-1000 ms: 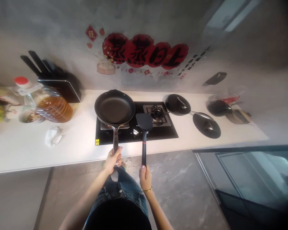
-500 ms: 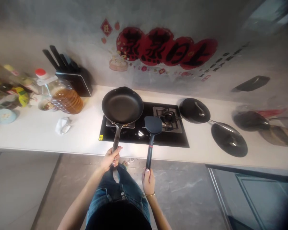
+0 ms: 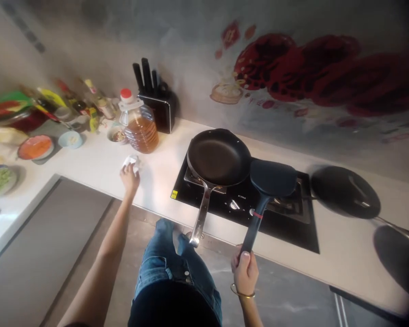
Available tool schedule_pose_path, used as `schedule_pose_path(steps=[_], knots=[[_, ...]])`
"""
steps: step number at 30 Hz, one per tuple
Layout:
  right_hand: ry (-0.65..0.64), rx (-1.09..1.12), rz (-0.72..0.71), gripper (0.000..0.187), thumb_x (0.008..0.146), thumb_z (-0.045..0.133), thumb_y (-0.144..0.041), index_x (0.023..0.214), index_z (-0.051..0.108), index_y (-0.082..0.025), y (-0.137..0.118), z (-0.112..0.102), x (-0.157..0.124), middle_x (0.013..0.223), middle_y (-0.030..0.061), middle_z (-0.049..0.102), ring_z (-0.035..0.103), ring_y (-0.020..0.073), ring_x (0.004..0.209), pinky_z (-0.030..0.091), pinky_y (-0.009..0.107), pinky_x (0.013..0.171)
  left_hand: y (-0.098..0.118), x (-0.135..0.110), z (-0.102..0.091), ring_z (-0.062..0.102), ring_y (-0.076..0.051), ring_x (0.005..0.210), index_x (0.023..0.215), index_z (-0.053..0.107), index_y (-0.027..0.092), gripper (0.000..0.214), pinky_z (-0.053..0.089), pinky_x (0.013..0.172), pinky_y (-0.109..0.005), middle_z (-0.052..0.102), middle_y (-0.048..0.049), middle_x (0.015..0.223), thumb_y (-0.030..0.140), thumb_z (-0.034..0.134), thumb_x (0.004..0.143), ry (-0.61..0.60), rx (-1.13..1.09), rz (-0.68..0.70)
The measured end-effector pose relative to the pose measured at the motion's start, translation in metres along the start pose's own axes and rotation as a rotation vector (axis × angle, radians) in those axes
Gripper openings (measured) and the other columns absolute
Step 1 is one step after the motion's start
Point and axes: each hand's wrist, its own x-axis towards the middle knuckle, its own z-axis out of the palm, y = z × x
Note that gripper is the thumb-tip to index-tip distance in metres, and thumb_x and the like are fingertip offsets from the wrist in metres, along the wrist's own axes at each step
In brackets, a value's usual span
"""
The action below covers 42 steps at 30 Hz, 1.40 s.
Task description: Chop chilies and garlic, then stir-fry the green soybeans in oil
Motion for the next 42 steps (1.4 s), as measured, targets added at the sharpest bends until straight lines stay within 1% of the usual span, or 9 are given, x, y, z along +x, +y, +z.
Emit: schedule_pose_path(steps=[5, 12, 17, 20, 25, 30, 34, 38, 42], knots=[[0.337, 0.007, -0.093, 0.037, 0.093, 0.042, -0.06, 0.089, 0.049, -0.025, -0.032, 0.048, -0.002, 0.05, -0.0068, 0.037, 0.032, 0.0113, 0.036, 0.023, 0.025, 0.035, -0.024, 0.073, 0.001, 0.063, -0.028, 0.1, 0.09, 0.063, 0.011, 0.021, 0.045, 0.095, -0.047, 0.068, -0.017, 0.099, 0.008, 0.045, 0.079, -0.158, 0.049, 0.101], [0.501, -0.088, -0.055, 0.042, 0.092, 0.042, -0.061, 0.092, 0.055, -0.021, -0.05, 0.037, -0.009, 0.048, -0.0074, 0.037, 0.031, 0.01, 0.036, 0.023, 0.024, 0.036, 0.049, 0.096, 0.015, 0.06, -0.036, 0.109, 0.125, 0.058, 0.014, 0.048, 0.046, 0.095, -0.053, 0.062, -0.0208, 0.124, 0.021, 0.058, 0.077, -0.124, 0.198, 0.383], [0.509, -0.003, 0.003, 0.039, 0.093, 0.042, -0.06, 0.093, 0.052, -0.022, -0.043, 0.035, -0.019, 0.049, -0.0079, 0.036, 0.03, 0.0094, 0.037, 0.023, 0.023, 0.036, -0.008, 0.091, 0.023, 0.06, -0.046, 0.108, 0.098, 0.069, 0.01, 0.031, 0.046, 0.088, -0.063, 0.068, -0.0261, 0.108, 0.016, 0.06, 0.069, -0.389, 0.506, 0.012], [0.522, 0.054, 0.056, 0.04, 0.092, 0.042, -0.061, 0.093, 0.052, -0.022, -0.038, 0.039, -0.02, 0.05, -0.0078, 0.036, 0.03, 0.0093, 0.036, 0.022, 0.023, 0.035, -0.027, 0.087, 0.011, 0.067, -0.035, 0.093, 0.084, 0.069, 0.017, 0.018, 0.052, 0.085, -0.053, 0.073, -0.0116, 0.085, 0.016, 0.055, 0.071, -0.358, 0.398, 0.038], [0.513, 0.061, 0.08, 0.042, 0.092, 0.04, -0.063, 0.091, 0.052, -0.022, -0.037, 0.035, -0.007, 0.048, -0.0082, 0.035, 0.029, 0.0093, 0.035, 0.023, 0.023, 0.035, 0.099, 0.069, 0.005, 0.069, -0.021, 0.086, 0.103, 0.065, 0.021, 0.025, 0.057, 0.082, -0.041, 0.07, -0.0049, 0.1, 0.036, 0.06, 0.083, -0.123, -0.191, 0.457], [0.474, -0.281, 0.022, 0.054, 0.093, 0.037, -0.062, 0.101, 0.065, -0.017, -0.053, -0.008, 0.017, 0.048, -0.0041, 0.045, 0.04, 0.0118, 0.038, 0.031, 0.024, 0.039, 0.257, 0.032, 0.082, 0.066, -0.017, 0.081, 0.116, 0.061, 0.015, 0.034, 0.055, 0.079, -0.035, 0.067, -0.0055, 0.093, 0.019, 0.061, 0.082, -0.718, -0.137, 0.877], [0.496, -0.845, -0.207, 0.053, 0.093, 0.045, -0.055, 0.12, 0.069, -0.016, -0.084, -0.063, 0.039, 0.061, 0.003, 0.063, 0.053, 0.0127, 0.047, 0.034, 0.024, 0.047, 0.293, 0.003, 0.104, 0.069, -0.02, 0.092, 0.131, 0.05, 0.023, 0.051, 0.053, 0.083, -0.034, 0.072, -0.0043, 0.099, 0.017, 0.062, 0.082, -1.098, 0.094, 0.986], [0.41, -1.287, -0.461, 0.038, 0.094, 0.052, -0.044, 0.123, 0.07, -0.026, -0.118, -0.091, 0.072, 0.063, 0.0022, 0.064, 0.05, 0.0101, 0.048, 0.026, 0.025, 0.048, 0.27, -0.012, 0.041, 0.068, -0.019, 0.099, 0.122, 0.053, 0.021, 0.031, 0.052, 0.088, -0.034, 0.073, -0.0061, 0.1, 0.02, 0.048, 0.092, -0.67, -0.18, 0.873], [0.128, -1.446, -0.616, 0.035, 0.096, 0.049, -0.04, 0.122, 0.07, -0.031, -0.145, -0.077, 0.114, 0.062, 0.0021, 0.063, 0.05, 0.0108, 0.052, 0.026, 0.025, 0.05, 0.22, -0.026, -0.015, 0.07, -0.017, 0.086, 0.114, 0.054, 0.019, 0.023, 0.051, 0.09, -0.037, 0.07, -0.0029, 0.082, 0.028, 0.051, 0.092, -0.184, -0.466, 0.632]])
